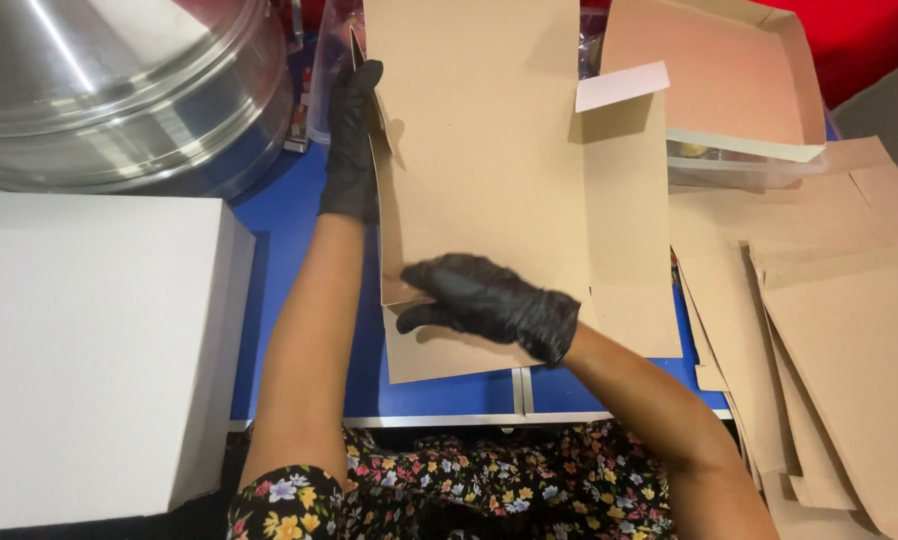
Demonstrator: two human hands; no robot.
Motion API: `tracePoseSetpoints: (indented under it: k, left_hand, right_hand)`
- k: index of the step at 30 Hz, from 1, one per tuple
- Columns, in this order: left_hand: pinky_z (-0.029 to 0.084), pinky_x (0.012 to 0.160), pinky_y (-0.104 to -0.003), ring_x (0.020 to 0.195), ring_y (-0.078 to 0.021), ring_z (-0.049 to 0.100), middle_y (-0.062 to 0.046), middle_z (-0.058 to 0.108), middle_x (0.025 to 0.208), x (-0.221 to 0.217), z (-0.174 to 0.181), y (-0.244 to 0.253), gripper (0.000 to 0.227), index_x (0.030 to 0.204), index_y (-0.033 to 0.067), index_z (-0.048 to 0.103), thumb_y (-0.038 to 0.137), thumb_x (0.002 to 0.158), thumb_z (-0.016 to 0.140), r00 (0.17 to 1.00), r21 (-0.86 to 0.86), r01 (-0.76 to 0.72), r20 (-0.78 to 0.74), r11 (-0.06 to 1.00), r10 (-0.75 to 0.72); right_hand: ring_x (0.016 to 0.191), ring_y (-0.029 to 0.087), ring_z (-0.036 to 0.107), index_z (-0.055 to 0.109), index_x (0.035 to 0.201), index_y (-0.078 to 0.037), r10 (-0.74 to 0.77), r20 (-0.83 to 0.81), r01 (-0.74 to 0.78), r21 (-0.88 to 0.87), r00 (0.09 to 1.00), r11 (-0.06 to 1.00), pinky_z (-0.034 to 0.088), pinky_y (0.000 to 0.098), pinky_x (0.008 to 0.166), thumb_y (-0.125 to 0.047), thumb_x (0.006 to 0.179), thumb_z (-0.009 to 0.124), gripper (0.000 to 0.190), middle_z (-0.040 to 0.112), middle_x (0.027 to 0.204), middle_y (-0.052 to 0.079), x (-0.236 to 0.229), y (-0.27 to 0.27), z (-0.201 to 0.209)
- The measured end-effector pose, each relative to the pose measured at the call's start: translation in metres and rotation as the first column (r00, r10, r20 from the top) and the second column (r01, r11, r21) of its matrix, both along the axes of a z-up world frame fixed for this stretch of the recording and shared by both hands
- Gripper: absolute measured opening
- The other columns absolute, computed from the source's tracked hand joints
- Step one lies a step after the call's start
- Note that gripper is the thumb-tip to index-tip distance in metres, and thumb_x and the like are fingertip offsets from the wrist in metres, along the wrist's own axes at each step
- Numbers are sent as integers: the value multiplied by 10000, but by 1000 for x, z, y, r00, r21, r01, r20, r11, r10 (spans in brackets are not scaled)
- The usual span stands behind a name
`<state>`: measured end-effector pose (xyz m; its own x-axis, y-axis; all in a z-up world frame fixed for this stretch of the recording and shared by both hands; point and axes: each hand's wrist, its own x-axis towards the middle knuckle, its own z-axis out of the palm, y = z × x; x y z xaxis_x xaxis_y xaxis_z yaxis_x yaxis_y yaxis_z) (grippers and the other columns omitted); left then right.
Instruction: The person assembles a white box by folding its flaps and securing them with a stapler. They then assemble a brown cardboard box by folding its sides and stapling the seams. The person handles both boxes and uses a stapler throughout the process.
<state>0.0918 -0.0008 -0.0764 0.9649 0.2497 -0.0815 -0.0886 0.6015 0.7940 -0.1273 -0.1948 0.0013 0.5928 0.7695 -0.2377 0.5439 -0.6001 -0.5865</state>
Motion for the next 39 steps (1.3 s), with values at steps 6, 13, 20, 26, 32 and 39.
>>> tracePoseSetpoints:
  k: [6,13,20,26,32,39]
  left_hand:
    - [575,862,-299,1045,-175,699,-22,678,1336,-28,18,-10,892,1430,152,590,337,607,883,989,207,-81,-105,975,105]
    - [509,1123,-467,1398,-374,533,-191,361,1564,-45,28,-22,642,1474,200,552,298,901,823,772,796,-604,598,-47,214]
    - [517,716,-435,847,-262,658,-10,642,1016,-74,80,-79,188,1041,179,713,225,859,721,740,754,-619,653,218,-160]
    - [510,713,-378,718,-194,661,38,678,860,-83,78,-100,165,981,189,700,278,853,644,831,826,-417,515,379,-211]
    - [570,545,-248,507,-109,685,59,734,933,-112,112,-98,170,902,232,711,336,796,628,947,885,90,66,456,-316]
    - [524,652,-260,561,-83,613,75,654,852,-107,95,-78,284,992,205,742,362,770,658,912,905,236,-80,353,-403]
  right_hand:
    - [1058,287,646,562,1454,-278,96,-101,-118,-247,990,962,475,391,916,-639,855,573,699,705,1135,103,3,-15,41]
    - [776,284,571,638,1335,-169,-656,480,686,141,583,713,483,460,734,-443,888,785,544,668,977,101,98,-213,-5]
    - [1408,317,494,573,1314,-31,-265,-335,419,577,904,701,601,542,1052,93,651,847,728,369,1583,147,18,-137,-21]
    - [1557,565,241,142,1582,-292,368,536,-432,-7,760,902,379,742,1081,-251,706,1007,1231,75,1723,254,-29,-47,-108]
    - [1592,460,42,257,1558,-380,272,22,-273,86,962,958,179,608,1222,-38,863,834,966,-19,1727,231,-34,-36,-66]
    - [1441,339,450,140,1630,-146,94,113,-73,-179,989,981,545,501,932,-451,1026,360,711,299,1634,268,-36,-24,-104]
